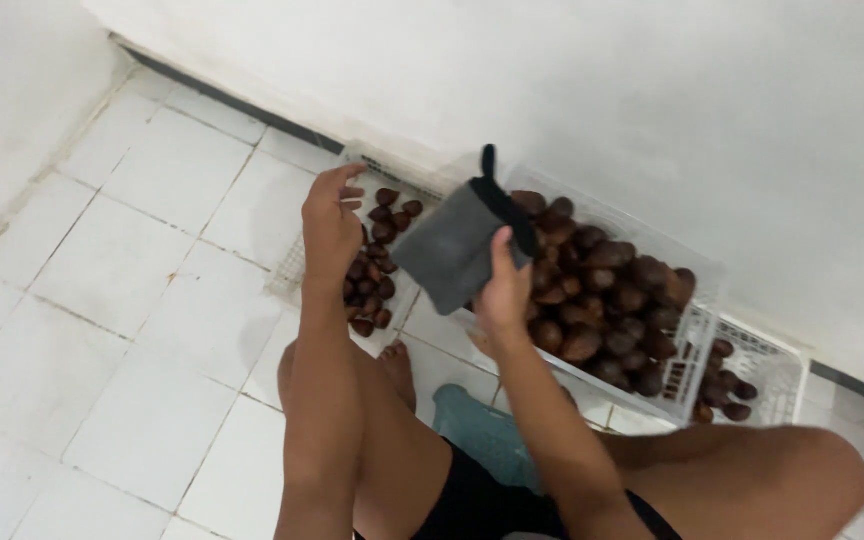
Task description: The person sits on a small stool and wipes brown nuts with a gray cloth, handling them one at a time from a white plastic crate and placing them into a second crate. The person repeats this process for multiple nuts throughout the clip.
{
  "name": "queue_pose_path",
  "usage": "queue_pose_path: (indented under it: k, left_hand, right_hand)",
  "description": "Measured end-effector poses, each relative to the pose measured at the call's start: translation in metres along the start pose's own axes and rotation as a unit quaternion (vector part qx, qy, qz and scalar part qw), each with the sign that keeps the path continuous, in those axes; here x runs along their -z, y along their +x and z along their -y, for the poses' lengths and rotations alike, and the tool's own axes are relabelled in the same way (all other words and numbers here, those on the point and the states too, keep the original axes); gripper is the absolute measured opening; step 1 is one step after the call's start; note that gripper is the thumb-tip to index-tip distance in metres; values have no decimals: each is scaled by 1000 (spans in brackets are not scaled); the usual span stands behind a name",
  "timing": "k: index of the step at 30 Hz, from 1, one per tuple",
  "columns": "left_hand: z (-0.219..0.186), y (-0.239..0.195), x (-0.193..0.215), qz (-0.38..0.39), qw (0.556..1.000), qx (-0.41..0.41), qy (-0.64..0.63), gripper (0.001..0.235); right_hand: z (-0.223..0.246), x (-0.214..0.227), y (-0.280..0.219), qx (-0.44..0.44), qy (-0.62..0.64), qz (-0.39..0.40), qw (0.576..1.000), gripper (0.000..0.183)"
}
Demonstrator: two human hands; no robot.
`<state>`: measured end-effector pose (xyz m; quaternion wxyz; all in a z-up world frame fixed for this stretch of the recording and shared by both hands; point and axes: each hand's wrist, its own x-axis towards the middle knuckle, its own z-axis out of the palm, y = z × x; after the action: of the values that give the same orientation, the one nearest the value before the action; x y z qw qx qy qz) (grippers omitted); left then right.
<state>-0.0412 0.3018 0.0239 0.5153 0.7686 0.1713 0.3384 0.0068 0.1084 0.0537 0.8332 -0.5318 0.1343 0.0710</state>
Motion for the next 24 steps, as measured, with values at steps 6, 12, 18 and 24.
queue_pose_path:
  k: [6, 12, 18, 24]
  left_hand:
    - [-34, -16, -52, 30, 997, -32, 71, 45]
    - [-69, -40, -107, 143, 987, 9, 67, 29]
    - [-76, -69, -148, 221, 968, -60, 99, 26]
    - [-99, -94, -151, 234, 967, -86, 58, 31]
  right_hand:
    - [43, 147, 87, 46, -271, -70, 959, 91]
    - [140, 215, 108, 59, -404, -130, 904, 101]
    - [175, 246, 121, 169, -144, -184, 958, 91]
    - [176, 292, 134, 106, 74, -155, 979, 74]
